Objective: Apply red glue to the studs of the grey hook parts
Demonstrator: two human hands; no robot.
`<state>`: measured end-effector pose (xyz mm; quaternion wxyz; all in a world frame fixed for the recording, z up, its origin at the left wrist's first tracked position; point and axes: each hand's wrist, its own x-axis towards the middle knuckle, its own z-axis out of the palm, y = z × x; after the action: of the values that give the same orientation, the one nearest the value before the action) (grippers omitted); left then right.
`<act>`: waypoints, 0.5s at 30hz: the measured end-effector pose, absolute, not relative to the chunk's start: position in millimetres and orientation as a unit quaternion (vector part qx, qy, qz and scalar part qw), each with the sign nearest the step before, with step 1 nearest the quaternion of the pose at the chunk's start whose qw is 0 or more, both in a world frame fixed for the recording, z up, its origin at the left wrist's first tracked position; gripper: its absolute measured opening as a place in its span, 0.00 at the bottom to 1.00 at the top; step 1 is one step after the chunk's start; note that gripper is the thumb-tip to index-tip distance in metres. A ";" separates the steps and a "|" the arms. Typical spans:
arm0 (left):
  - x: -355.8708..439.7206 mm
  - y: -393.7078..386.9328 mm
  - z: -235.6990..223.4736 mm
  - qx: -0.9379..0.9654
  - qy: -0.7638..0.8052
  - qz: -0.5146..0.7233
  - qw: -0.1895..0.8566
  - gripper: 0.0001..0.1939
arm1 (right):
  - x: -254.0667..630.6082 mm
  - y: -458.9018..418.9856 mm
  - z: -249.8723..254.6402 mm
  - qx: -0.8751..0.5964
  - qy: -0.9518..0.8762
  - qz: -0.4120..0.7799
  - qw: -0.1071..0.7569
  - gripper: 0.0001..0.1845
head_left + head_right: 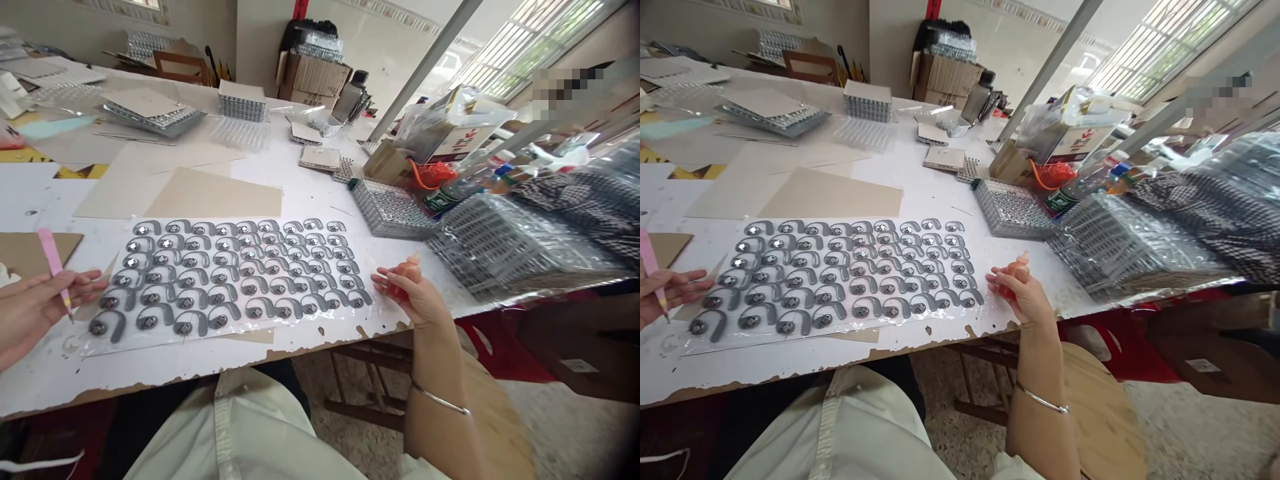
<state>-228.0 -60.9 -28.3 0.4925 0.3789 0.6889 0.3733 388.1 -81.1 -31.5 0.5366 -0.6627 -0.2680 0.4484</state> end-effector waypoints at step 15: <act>-153.5 -57.9 -16.1 0.290 0.568 0.494 0.591 0.09 | 408.6 -61.0 -9.7 -0.671 -0.236 0.330 0.621 0.18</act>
<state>-153.5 -57.9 -16.1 0.5914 0.2899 0.5675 0.4941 408.6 -61.0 -9.7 0.6208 -0.6710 -0.2360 0.3296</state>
